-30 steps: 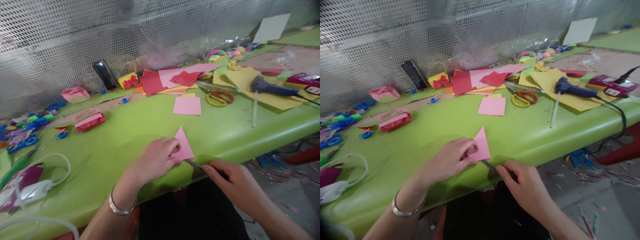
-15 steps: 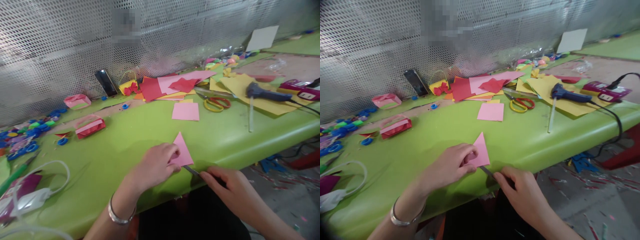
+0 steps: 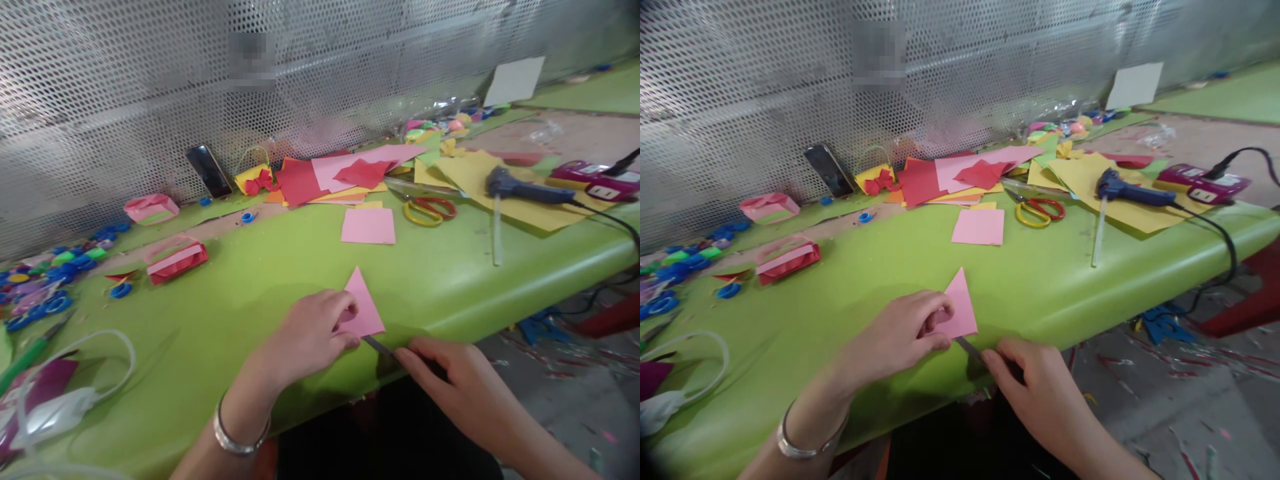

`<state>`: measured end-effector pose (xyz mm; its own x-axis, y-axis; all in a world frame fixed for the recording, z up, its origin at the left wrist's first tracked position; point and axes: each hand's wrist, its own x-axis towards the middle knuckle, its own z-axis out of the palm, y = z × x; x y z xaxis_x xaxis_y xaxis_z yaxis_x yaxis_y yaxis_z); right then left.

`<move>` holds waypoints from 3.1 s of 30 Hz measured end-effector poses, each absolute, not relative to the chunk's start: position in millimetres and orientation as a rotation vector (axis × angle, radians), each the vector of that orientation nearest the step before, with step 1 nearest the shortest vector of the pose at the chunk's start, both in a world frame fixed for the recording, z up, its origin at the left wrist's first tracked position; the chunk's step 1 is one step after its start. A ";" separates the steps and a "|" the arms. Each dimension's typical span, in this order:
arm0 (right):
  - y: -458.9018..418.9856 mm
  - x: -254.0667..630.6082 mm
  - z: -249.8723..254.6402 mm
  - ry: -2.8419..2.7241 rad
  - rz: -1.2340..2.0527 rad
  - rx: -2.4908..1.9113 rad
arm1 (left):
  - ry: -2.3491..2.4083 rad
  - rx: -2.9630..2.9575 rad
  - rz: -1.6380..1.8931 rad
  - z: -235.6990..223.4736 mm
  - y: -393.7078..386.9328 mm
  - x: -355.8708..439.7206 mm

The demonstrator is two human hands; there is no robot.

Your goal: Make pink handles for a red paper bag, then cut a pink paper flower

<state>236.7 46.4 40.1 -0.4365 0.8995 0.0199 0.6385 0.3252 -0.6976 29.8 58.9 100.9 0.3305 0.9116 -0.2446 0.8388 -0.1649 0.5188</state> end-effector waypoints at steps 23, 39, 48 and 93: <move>45.1 242.2 44.3 -2.173 1.236 -1.260 | 1.492 2.043 0.147 100.6 63.5 25.5; 47.7 247.9 34.0 -2.000 1.261 -1.410 | 1.506 2.014 0.121 101.2 60.5 26.8; 47.4 241.6 32.0 -2.069 1.154 -1.418 | 1.513 1.978 0.129 101.4 60.2 27.0; 125.8 288.0 53.1 -1.719 0.022 -1.579 | 1.776 2.502 0.493 27.6 -14.7 25.2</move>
<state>288.0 125.8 53.1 0.0826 0.8492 0.5215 0.8355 0.2262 -0.5007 25.2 -14.7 27.6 0.2968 0.9253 0.2359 0.9145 -0.3466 0.2089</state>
